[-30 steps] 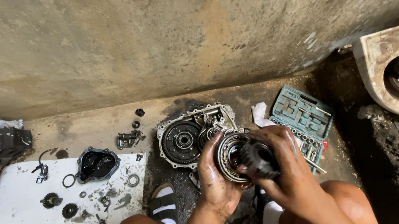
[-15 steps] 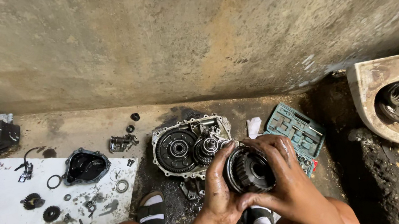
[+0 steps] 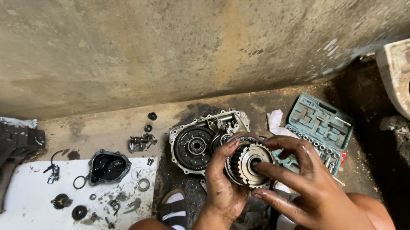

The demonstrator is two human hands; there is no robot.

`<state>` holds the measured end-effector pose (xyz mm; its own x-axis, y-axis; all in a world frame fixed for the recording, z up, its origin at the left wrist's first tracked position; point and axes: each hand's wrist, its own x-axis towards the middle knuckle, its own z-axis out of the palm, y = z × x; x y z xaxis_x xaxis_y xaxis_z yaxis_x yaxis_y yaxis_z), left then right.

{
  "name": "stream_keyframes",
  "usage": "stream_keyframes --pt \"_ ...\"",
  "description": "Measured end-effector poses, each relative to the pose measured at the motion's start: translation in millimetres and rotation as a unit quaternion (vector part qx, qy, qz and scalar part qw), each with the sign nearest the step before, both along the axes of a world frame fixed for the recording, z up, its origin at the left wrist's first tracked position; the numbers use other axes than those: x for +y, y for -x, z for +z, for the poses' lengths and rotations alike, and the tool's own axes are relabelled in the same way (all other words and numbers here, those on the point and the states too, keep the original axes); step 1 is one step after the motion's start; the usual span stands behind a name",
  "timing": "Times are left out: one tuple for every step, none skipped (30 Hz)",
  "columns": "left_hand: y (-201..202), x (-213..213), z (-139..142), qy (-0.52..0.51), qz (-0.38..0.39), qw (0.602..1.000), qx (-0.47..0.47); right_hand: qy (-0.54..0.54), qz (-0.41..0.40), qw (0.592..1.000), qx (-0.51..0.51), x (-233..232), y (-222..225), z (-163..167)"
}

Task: The person sits on the floor and disassembles a motorcycle engine casing. They remove gears and bearings, inspect them by hand, and place them on a white sheet beside the casing.

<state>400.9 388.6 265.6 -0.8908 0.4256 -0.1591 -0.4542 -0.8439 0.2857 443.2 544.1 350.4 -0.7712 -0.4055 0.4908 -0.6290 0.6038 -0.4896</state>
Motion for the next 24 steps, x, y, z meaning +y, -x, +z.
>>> stream_keyframes --pt "0 -1 -1 0.005 0.002 1.000 0.004 -0.018 0.000 1.000 0.001 0 -1 0" --pt "-1 -1 -2 0.001 -0.001 1.000 0.007 -0.036 -0.001 0.999 0.003 -1 -2 0" --pt "-1 -1 -4 -0.004 -0.005 1.000 0.010 -0.045 0.000 0.999 -0.002 -2 -2 0" --pt "-1 -1 -5 -0.007 -0.011 1.000 0.013 -0.054 -0.001 0.999 -0.007 -2 -4 -1" --pt "-1 -2 -6 -0.011 -0.013 1.000 0.023 -0.062 -0.003 0.998 -0.011 -4 -5 -1" --pt "-1 -2 -8 -0.016 -0.016 0.999 0.035 -0.071 -0.005 0.997 -0.008 -5 -6 -1" --pt "-1 -2 -9 -0.021 -0.016 0.998 0.050 -0.081 -0.005 0.997 -0.002 -6 -7 -1" --pt "0 -2 -10 -0.019 -0.016 0.998 0.056 -0.092 -0.004 0.996 0.006 -7 -7 -2" --pt "0 -2 -11 -0.018 -0.017 0.998 0.060 -0.091 -0.004 0.996 0.006 -7 -6 -2" --pt "1 -2 -11 -0.016 -0.019 0.998 0.062 -0.090 -0.004 0.996 0.003 -9 -7 -3" --pt "1 -2 -12 -0.009 -0.019 0.998 0.051 -0.088 -0.004 0.996 0.001 -10 -8 -4" --pt "1 -3 -12 -0.003 -0.019 0.999 0.044 -0.095 0.004 0.995 0.018 -10 -7 -5" --pt "2 -3 -12 0.003 -0.018 0.999 0.036 -0.103 0.011 0.994 0.035 -11 -5 -6" --pt "2 -4 -12 0.014 -0.016 0.999 0.030 -0.112 0.020 0.992 0.049 -11 -5 -7" --pt "2 -5 -12 0.026 -0.014 0.999 0.019 -0.112 0.021 0.992 0.051 -9 -5 -8" --pt "3 -6 -12 0.038 -0.012 0.999 0.009 -0.112 0.022 0.992 0.053 -8 -7 -8" --pt "3 -7 -12 0.035 -0.020 0.999 0.026 -0.113 0.023 0.992 0.056 -7 -7 -9" --pt "3 -8 -12 0.031 -0.027 0.998 0.045 -0.100 0.025 0.993 0.058 -6 -7 -9" --pt "4 -9 -11 0.028 -0.031 0.997 0.065 -0.088 0.029 0.994 0.060 -4 -7 -9" --pt "5 -10 -10 0.035 -0.041 0.997 0.062 -0.076 0.033 0.995 0.063 -2 -6 -8" --pt "6 -12 -10 0.042 -0.049 0.996 0.058 -0.078 0.030 0.995 0.051 0 -5 -8" --pt "6 -13 -10 0.047 -0.056 0.996 0.053 -0.081 0.028 0.996 0.039 1 -6 -8" --pt "7 -14 -9 0.047 -0.064 0.995 0.056 -0.084 0.025 0.996 0.027 1 -5 -8" --pt "8 -16 -9 0.048 -0.073 0.994 0.059 -0.088 0.030 0.995 0.027 1 -5 -8"
